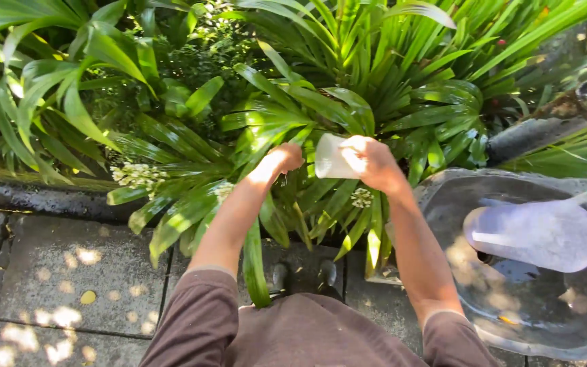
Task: Filling containers with water and watering plants in a garden.
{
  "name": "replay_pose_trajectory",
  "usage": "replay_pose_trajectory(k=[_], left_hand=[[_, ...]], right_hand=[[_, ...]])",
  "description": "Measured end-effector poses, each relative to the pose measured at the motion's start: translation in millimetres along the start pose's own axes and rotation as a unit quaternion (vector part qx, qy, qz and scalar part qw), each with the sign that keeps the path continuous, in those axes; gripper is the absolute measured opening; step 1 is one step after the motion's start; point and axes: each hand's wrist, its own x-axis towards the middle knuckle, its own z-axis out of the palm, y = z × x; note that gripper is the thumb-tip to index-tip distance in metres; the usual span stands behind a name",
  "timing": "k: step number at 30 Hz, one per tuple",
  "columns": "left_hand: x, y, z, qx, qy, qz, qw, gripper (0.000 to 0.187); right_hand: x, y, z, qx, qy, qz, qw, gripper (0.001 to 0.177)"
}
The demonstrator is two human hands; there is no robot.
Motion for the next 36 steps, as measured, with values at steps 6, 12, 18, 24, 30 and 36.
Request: replay_pose_trajectory(k=[6,12,18,24,30,36], left_hand=[[105.6,70.1,65.0,-0.145,0.214,0.241,0.935,0.039],[-2.1,187.6,14.5,-0.074,0.316,0.186,0.928,0.028],[-25.3,224.2,67.2,-0.015,0.332,0.362,0.871,0.049],[-33.1,272.4,143.9,-0.168,0.250,0.495,0.815,0.047],[-44.1,362.6,179.0,-0.162,0.227,0.504,0.817,0.064],[-78.6,450.8,178.3,-0.080,0.266,0.435,0.857,0.095]], right_hand=[[-2.6,-18.0,-38.5,-0.374,-0.001,-0.222,0.901,0.022],[-58.8,-31.1,-119.8,-0.449,0.150,-0.186,0.861,0.025],[-188.5,-3.9,-161.5,-0.062,0.326,0.033,0.943,0.015],[-294.4,-21.9,-208.8,-0.303,0.376,0.062,0.873,0.013],[-313.4,25.5,-275.2,-0.536,0.268,0.063,0.798,0.009],[-289.6,81.0,-287.0,-0.656,0.067,0.000,0.751,0.016]])
